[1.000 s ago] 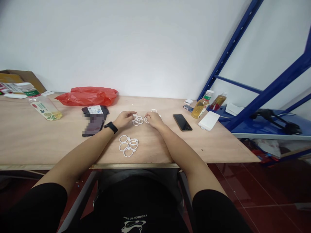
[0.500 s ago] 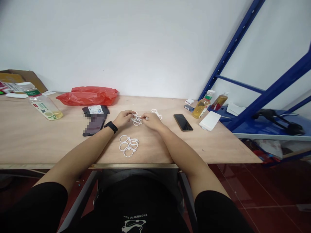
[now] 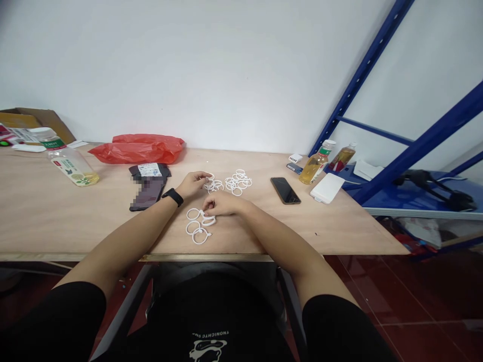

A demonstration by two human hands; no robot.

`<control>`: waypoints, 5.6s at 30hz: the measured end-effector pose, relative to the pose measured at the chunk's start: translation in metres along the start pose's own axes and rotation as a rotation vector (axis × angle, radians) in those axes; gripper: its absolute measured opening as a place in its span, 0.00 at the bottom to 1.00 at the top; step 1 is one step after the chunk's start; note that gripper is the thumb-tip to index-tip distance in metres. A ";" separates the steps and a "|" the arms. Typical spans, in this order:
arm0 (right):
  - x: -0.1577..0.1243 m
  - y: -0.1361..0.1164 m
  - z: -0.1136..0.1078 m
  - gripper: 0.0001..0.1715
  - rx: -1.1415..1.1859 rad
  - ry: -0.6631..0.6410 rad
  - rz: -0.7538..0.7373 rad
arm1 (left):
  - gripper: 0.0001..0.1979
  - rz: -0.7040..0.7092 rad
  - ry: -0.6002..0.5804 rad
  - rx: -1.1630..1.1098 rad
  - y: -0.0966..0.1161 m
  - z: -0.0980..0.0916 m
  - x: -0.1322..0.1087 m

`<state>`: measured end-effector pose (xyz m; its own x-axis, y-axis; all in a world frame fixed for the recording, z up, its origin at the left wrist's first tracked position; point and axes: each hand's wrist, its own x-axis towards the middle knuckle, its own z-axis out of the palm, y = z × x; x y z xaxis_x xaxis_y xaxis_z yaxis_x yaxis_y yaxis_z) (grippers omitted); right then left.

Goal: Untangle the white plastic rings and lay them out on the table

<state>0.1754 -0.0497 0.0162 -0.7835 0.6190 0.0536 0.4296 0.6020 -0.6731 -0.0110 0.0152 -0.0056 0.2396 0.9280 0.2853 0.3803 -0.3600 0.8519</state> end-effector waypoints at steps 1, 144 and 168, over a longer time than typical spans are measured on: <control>0.000 0.002 0.000 0.07 -0.008 0.005 0.000 | 0.19 0.006 -0.002 0.001 0.000 0.000 0.000; 0.005 0.050 -0.025 0.15 0.138 0.570 0.202 | 0.12 -0.002 -0.316 -0.032 0.008 -0.012 -0.002; 0.003 0.040 -0.031 0.15 -0.101 0.616 0.199 | 0.06 -0.124 -0.287 -0.135 0.027 -0.011 -0.010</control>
<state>0.2047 -0.0081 0.0119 -0.2970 0.8812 0.3679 0.6036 0.4718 -0.6427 -0.0126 -0.0031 0.0191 0.4477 0.8924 0.0571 0.3049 -0.2124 0.9284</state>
